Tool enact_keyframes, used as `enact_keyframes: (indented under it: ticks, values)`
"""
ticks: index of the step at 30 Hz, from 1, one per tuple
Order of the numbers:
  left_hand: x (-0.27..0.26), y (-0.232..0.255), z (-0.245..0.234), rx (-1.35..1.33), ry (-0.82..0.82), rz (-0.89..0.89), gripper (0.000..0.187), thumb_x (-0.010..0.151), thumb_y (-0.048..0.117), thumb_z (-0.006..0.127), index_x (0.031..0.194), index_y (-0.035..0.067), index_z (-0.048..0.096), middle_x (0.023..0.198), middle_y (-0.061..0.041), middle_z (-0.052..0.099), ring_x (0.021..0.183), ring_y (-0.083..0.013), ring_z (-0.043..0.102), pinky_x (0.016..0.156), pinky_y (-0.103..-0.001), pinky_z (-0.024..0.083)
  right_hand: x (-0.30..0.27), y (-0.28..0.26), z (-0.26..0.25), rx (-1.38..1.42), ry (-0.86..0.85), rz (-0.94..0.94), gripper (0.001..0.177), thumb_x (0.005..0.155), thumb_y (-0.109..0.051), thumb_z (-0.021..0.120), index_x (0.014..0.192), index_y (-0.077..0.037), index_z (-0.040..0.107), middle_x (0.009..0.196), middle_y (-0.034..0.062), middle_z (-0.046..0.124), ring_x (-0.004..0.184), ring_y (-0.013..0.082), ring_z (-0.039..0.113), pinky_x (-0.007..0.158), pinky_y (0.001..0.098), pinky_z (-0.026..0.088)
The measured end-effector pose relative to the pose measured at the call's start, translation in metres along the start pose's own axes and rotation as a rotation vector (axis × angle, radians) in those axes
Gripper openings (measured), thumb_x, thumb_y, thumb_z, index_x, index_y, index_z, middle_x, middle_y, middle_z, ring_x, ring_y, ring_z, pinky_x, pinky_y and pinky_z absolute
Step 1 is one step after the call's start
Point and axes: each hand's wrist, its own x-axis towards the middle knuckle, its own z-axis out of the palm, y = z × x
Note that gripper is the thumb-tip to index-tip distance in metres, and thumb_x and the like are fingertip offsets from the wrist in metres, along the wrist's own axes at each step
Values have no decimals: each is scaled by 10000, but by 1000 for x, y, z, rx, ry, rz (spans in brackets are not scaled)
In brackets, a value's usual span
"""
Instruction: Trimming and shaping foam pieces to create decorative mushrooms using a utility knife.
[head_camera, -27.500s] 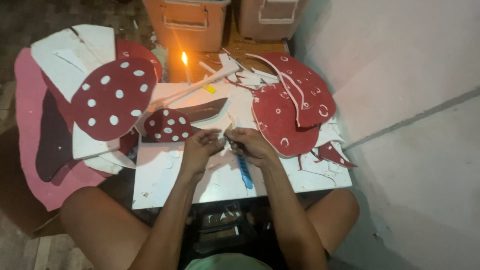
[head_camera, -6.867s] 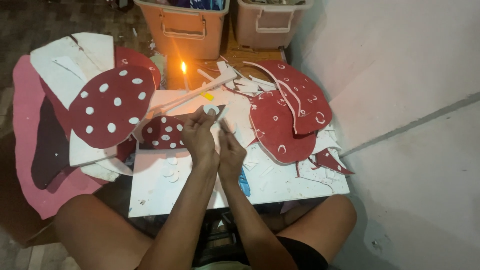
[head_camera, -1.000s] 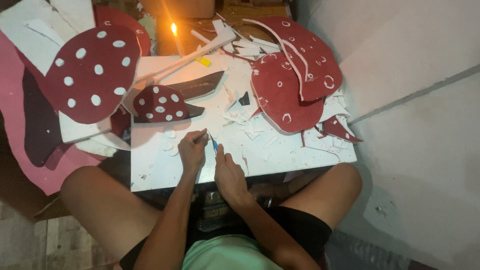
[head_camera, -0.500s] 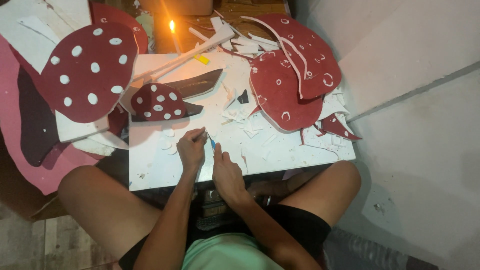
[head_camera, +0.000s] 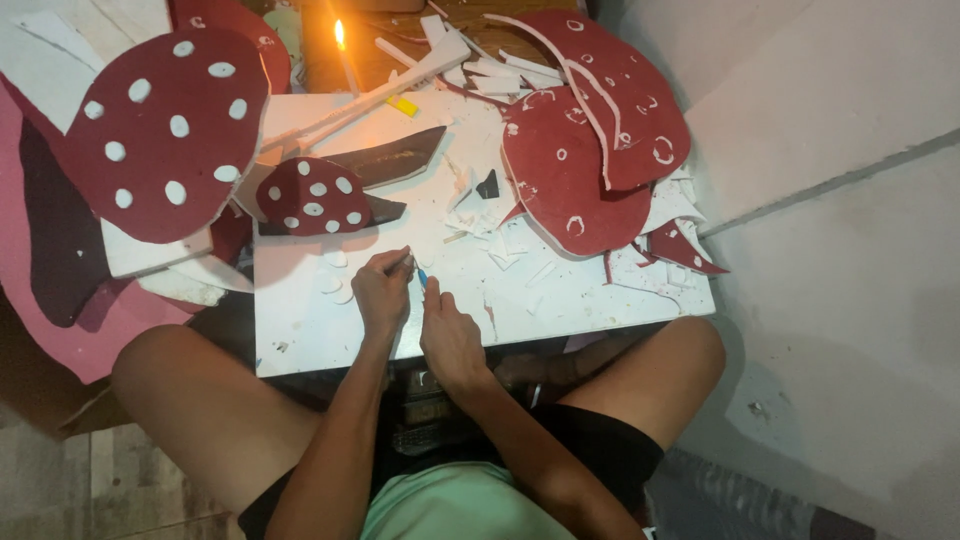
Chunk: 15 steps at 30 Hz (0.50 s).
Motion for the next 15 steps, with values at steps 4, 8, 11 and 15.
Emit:
enact_keyframes:
  ticks: [4, 8, 11, 15]
  values:
    - [-4, 4, 0, 18, 18, 29, 205, 892, -9, 704, 1095, -12, 727, 1068, -246, 698, 878, -324, 720, 705, -334, 631, 2, -7, -10, 2, -69, 33, 510, 964, -24, 373, 1459, 76, 301, 1027, 194, 556, 733, 498, 689, 603, 577, 577]
    - [-3, 2, 0, 49, 22, 35, 198, 895, 0, 703, 1091, -8, 729, 1050, -240, 704, 854, -326, 725, 691, -349, 636, 7, -9, -8, -5, -78, 46, 503, 969, -31, 384, 1455, 66, 299, 1035, 198, 552, 743, 508, 687, 619, 591, 570]
    - [-3, -2, 1, 49, 36, 45, 199, 890, 2, 709, 1087, -8, 732, 1039, -245, 707, 841, -322, 725, 678, -355, 633, 11, -8, -6, 15, -104, 63, 480, 971, -24, 380, 1438, 56, 305, 1030, 190, 552, 746, 487, 694, 622, 567, 579]
    - [-1, -1, 3, 78, 67, 44, 188, 885, 21, 725, 1071, 5, 745, 1010, -228, 722, 819, -328, 728, 671, -363, 620, 11, -2, 0, -34, -76, 47, 517, 966, -30, 387, 1466, 60, 294, 1040, 197, 554, 753, 508, 688, 632, 602, 571]
